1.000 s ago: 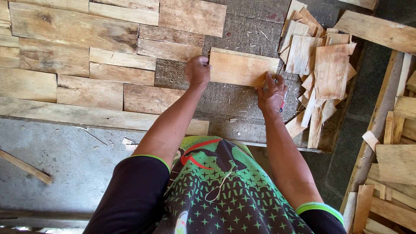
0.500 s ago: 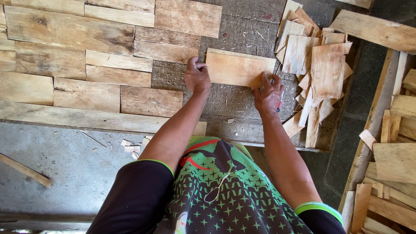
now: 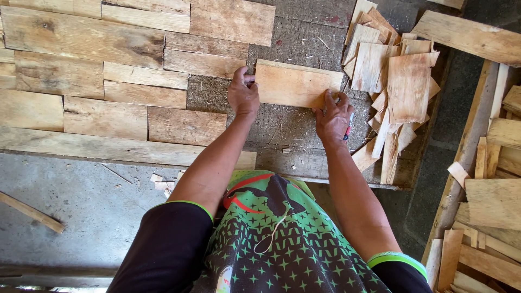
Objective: Trimming thin wood veneer pieces and arranging them on a panel.
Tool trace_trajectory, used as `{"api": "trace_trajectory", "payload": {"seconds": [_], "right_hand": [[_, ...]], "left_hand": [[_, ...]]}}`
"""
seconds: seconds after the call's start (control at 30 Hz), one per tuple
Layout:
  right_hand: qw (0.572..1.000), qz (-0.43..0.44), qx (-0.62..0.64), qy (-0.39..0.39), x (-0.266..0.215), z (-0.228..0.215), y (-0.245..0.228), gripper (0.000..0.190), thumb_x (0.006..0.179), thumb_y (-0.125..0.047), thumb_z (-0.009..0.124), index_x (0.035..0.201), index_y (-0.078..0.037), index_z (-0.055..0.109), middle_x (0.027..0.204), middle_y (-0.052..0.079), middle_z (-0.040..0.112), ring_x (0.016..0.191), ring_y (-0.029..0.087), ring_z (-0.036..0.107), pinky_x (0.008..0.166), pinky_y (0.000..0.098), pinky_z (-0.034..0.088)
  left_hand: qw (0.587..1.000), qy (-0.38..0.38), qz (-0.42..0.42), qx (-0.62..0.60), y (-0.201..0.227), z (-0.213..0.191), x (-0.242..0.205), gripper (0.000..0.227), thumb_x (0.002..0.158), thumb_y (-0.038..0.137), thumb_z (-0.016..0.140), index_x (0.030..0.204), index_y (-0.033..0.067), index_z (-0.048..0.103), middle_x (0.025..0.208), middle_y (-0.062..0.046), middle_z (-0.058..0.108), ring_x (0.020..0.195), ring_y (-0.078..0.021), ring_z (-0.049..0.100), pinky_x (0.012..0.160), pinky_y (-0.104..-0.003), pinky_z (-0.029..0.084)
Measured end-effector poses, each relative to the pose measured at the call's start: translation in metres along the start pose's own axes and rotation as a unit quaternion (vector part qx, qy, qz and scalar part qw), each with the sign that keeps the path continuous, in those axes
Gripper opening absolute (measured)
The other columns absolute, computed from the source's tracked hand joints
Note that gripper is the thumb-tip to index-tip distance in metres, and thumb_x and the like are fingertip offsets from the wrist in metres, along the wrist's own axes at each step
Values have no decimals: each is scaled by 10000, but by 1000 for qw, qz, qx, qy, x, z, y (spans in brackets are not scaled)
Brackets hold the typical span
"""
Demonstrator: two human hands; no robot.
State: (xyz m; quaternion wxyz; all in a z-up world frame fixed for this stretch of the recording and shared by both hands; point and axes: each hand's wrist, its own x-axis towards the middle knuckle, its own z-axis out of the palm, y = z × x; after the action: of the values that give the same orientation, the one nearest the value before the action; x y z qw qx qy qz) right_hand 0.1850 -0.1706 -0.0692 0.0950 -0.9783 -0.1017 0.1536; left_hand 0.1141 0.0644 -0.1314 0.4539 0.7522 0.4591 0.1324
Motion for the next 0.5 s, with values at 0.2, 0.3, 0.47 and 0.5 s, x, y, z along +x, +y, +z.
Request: {"api": "trace_trajectory", "payload": {"seconds": [0.2, 0.3, 0.47, 0.5], "right_hand": [[1000, 1, -12, -8, 0, -2, -2, 710, 863, -280, 834, 1508, -226, 541, 1527, 150, 384, 1308, 366, 403, 1085, 426, 470], [999, 20, -22, -29, 5, 1, -2, 726, 867, -263, 821, 1525, -228, 516, 1544, 136, 372, 1293, 354, 408, 1075, 433, 465], [999, 23, -21, -32, 7, 3, 1, 716, 872, -253, 814, 1523, -229, 518, 1538, 133, 378, 1295, 346, 408, 1082, 420, 466], [999, 16, -28, -27, 7, 5, 2, 710, 877, -258, 814, 1522, -222, 519, 1537, 139, 378, 1285, 350, 412, 1076, 425, 465]], "left_hand": [[995, -82, 36, 47, 4, -9, 30, 429, 790, -55, 770, 1162, 120, 645, 1034, -49, 779, 864, -163, 768, 686, -278, 612], [993, -99, 21, 57, 5, -8, 37, 352, 844, -48, 741, 1134, 128, 648, 1042, -39, 783, 884, -152, 772, 670, -261, 626], [996, -70, 9, 54, 11, -6, 29, 345, 817, -57, 737, 1091, 136, 653, 1016, -28, 779, 848, -148, 766, 631, -271, 616], [998, -51, 12, 46, 10, -5, 26, 326, 821, -58, 729, 1071, 140, 659, 992, -24, 781, 829, -144, 763, 621, -272, 613]]}}
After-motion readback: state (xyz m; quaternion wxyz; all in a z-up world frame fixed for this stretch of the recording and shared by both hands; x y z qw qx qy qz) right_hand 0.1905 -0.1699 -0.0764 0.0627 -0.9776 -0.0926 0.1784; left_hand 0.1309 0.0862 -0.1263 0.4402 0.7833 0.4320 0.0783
